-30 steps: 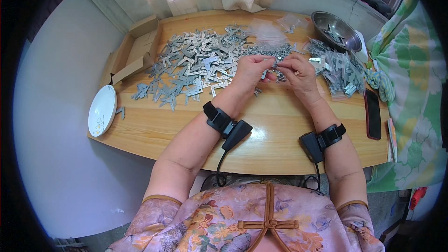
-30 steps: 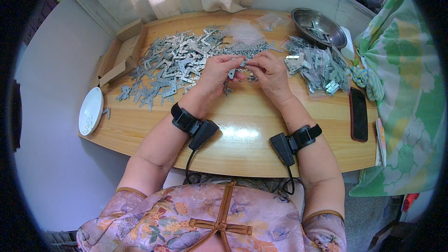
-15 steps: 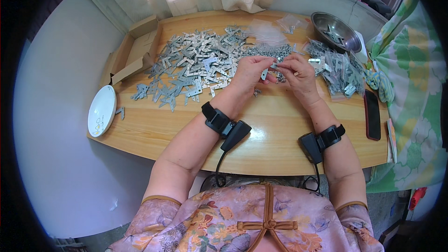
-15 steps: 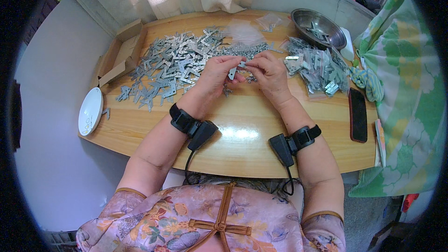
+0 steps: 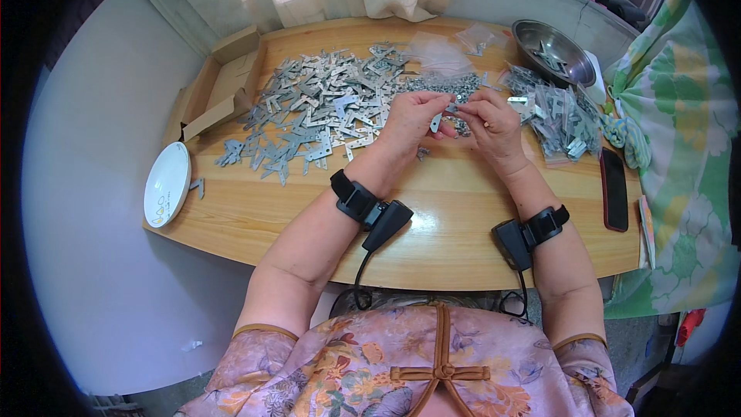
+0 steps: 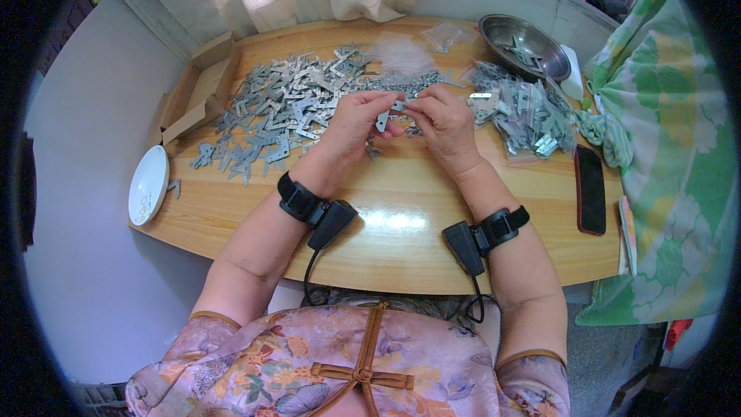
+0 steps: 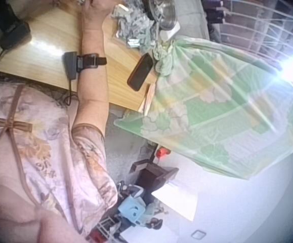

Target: Sorting metal L-brackets and small screws into plastic bags.

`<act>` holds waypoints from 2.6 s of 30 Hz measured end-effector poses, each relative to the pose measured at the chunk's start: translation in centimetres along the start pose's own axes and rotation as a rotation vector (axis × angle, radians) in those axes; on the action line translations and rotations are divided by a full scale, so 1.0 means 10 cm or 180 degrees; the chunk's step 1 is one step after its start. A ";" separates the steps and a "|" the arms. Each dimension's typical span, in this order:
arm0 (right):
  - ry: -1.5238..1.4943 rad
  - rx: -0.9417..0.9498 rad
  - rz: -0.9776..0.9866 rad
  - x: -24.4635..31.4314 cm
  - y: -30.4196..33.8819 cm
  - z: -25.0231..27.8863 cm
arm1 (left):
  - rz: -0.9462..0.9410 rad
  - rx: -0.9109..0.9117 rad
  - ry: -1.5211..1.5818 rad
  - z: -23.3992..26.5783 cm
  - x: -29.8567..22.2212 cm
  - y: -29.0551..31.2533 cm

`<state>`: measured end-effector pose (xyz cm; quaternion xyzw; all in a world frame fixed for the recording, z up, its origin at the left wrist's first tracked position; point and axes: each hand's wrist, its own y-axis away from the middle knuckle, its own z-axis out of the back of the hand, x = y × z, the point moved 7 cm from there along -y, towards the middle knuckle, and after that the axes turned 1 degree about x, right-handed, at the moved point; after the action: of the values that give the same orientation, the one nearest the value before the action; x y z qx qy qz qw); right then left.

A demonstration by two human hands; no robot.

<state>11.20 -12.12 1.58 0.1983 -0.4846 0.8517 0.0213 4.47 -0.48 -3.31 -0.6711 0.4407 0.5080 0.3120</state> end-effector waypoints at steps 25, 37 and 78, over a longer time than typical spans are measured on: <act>0.0673 -0.0041 0.0311 0.15 -0.03 0.05 | -0.0062 0.0089 -0.0011 -0.04 -0.04 0.03; 0.0311 -0.0063 -0.0098 0.01 0.02 0.01 | 0.0038 -0.0047 0.0086 -0.02 0.01 0.01; -0.2820 -0.0080 -0.2395 -0.43 0.17 -0.15 | -0.0792 0.0647 -0.1844 -0.14 -0.16 -0.02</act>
<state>14.28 -11.16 -2.04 0.6941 -0.3535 0.6155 0.1200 5.10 -1.12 -1.41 -0.5129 0.2967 0.5891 0.5494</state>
